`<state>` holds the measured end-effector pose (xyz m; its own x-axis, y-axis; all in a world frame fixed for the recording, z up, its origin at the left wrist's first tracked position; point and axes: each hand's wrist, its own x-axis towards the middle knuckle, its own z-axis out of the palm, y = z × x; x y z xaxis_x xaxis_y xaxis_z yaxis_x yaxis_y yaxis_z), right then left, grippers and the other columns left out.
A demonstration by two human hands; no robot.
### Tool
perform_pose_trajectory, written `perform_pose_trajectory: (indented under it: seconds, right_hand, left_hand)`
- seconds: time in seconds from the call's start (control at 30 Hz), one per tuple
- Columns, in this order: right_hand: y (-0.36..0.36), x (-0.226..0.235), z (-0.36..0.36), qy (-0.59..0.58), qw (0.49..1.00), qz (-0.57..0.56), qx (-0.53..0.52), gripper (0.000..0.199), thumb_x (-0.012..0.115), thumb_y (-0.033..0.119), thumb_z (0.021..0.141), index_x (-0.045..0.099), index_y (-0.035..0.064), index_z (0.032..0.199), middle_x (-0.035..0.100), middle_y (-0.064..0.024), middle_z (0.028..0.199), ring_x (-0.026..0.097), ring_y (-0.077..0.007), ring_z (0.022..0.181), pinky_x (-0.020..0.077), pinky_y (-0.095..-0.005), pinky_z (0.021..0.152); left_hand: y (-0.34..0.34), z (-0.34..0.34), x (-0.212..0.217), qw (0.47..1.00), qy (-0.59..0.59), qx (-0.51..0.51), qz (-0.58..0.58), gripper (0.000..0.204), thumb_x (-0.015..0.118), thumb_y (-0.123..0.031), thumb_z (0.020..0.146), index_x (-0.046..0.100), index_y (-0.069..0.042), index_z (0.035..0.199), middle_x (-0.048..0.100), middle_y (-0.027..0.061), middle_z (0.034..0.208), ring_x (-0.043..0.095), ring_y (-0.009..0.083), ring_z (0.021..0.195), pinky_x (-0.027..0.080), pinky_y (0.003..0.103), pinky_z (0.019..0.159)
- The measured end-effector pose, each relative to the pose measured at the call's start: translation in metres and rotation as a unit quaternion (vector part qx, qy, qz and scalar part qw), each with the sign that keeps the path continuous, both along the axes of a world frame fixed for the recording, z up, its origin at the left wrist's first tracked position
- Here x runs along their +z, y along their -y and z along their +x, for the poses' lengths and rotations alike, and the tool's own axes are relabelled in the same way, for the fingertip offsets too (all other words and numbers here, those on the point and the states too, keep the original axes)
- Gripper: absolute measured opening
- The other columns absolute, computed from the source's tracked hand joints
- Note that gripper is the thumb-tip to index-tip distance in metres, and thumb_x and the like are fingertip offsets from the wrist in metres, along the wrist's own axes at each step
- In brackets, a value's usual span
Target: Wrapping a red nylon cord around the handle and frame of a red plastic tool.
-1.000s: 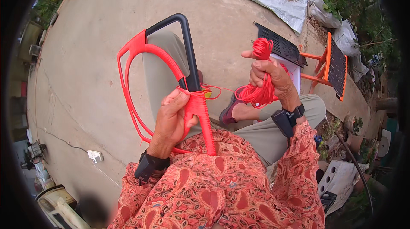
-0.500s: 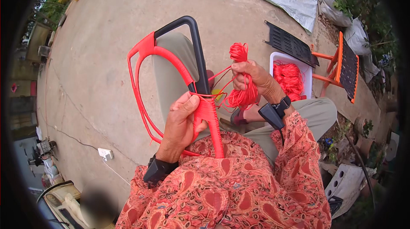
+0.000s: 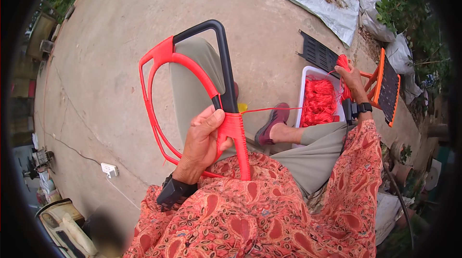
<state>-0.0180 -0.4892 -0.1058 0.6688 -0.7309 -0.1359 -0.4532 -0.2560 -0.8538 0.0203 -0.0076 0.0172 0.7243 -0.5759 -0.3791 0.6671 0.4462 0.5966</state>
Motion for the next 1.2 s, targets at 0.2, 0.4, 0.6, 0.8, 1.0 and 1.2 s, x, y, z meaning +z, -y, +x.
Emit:
perform_pose_trajectory:
  seconds: [0.2, 0.4, 0.6, 0.8, 1.0, 1.2]
  right_hand:
    - [-0.15, 0.124, 0.037, 0.023, 0.975, 0.077, 0.206, 0.044, 0.064, 0.034, 0.082, 0.051, 0.0014, 0.109, 0.054, -0.002, 0.068, 0.049, -0.007, 0.059, 0.0409, -0.0233, 0.055]
    - [-0.272, 0.207, 0.052, 0.157, 0.824, -0.227, 0.495, 0.023, 0.065, 0.014, 0.075, 0.06, 0.0074, 0.097, 0.056, -0.0038, 0.079, 0.055, -0.0168, 0.075, 0.0441, -0.03, 0.071]
    - [-0.323, 0.191, 0.065, 0.226, 0.68, -0.462, 0.522, 0.019, 0.069, 0.015, 0.063, 0.062, 0.0092, 0.079, 0.053, -0.0046, 0.085, 0.052, -0.0207, 0.096, 0.0391, -0.0376, 0.084]
    - [-0.341, 0.199, 0.057, 0.093, 0.617, -0.517, 0.586, 0.013, 0.067, 0.015, 0.064, 0.062, 0.0091, 0.074, 0.051, -0.0051, 0.09, 0.05, -0.0218, 0.106, 0.0367, -0.0416, 0.094]
    - [-0.299, 0.21, 0.057, 0.339, 0.745, -0.336, 0.466, 0.02, 0.067, 0.009, 0.07, 0.065, 0.0068, 0.091, 0.063, -0.0054, 0.093, 0.058, -0.0211, 0.092, 0.0432, -0.0355, 0.086]
    - [-0.261, 0.154, -0.007, 0.051, 0.917, 0.141, 0.369, 0.014, 0.066, 0.016, 0.083, 0.066, 0.0021, 0.088, 0.064, -0.0048, 0.075, 0.06, -0.0125, 0.069, 0.0461, -0.0275, 0.071]
  left_hand:
    - [0.0, -0.003, -0.005, 0.999, -0.026, 0.036, -0.026, 0.021, 0.05, -0.016, 0.096, 0.052, 0.001, 0.108, 0.064, 0.011, 0.087, 0.058, 0.0136, 0.06, 0.043, 0.024, 0.043]
    - [-0.005, -0.006, -0.017, 0.999, 0.024, 0.025, -0.001, 0.032, 0.049, -0.017, 0.095, 0.047, 0.0, 0.122, 0.062, 0.0144, 0.1, 0.061, 0.0171, 0.065, 0.046, 0.028, 0.044]
    - [0.007, -0.01, -0.006, 0.995, 0.063, 0.068, -0.034, 0.041, 0.048, -0.016, 0.095, 0.036, -0.005, 0.133, 0.06, 0.0141, 0.109, 0.065, 0.0241, 0.076, 0.052, 0.032, 0.047]
    - [0.002, -0.014, -0.007, 0.994, 0.052, 0.098, -0.02, 0.038, 0.044, -0.015, 0.095, 0.036, -0.004, 0.131, 0.059, 0.0153, 0.111, 0.066, 0.0291, 0.079, 0.055, 0.038, 0.05]
    - [0.002, -0.008, -0.011, 0.997, 0.007, 0.079, -0.01, 0.033, 0.041, -0.009, 0.096, 0.036, -0.002, 0.128, 0.059, 0.0178, 0.11, 0.067, 0.0293, 0.077, 0.057, 0.038, 0.051]
    - [0.003, -0.003, -0.018, 1.0, -0.015, 0.019, -0.018, 0.032, 0.041, -0.007, 0.096, 0.034, -0.001, 0.128, 0.06, 0.018, 0.108, 0.067, 0.026, 0.076, 0.058, 0.033, 0.048]
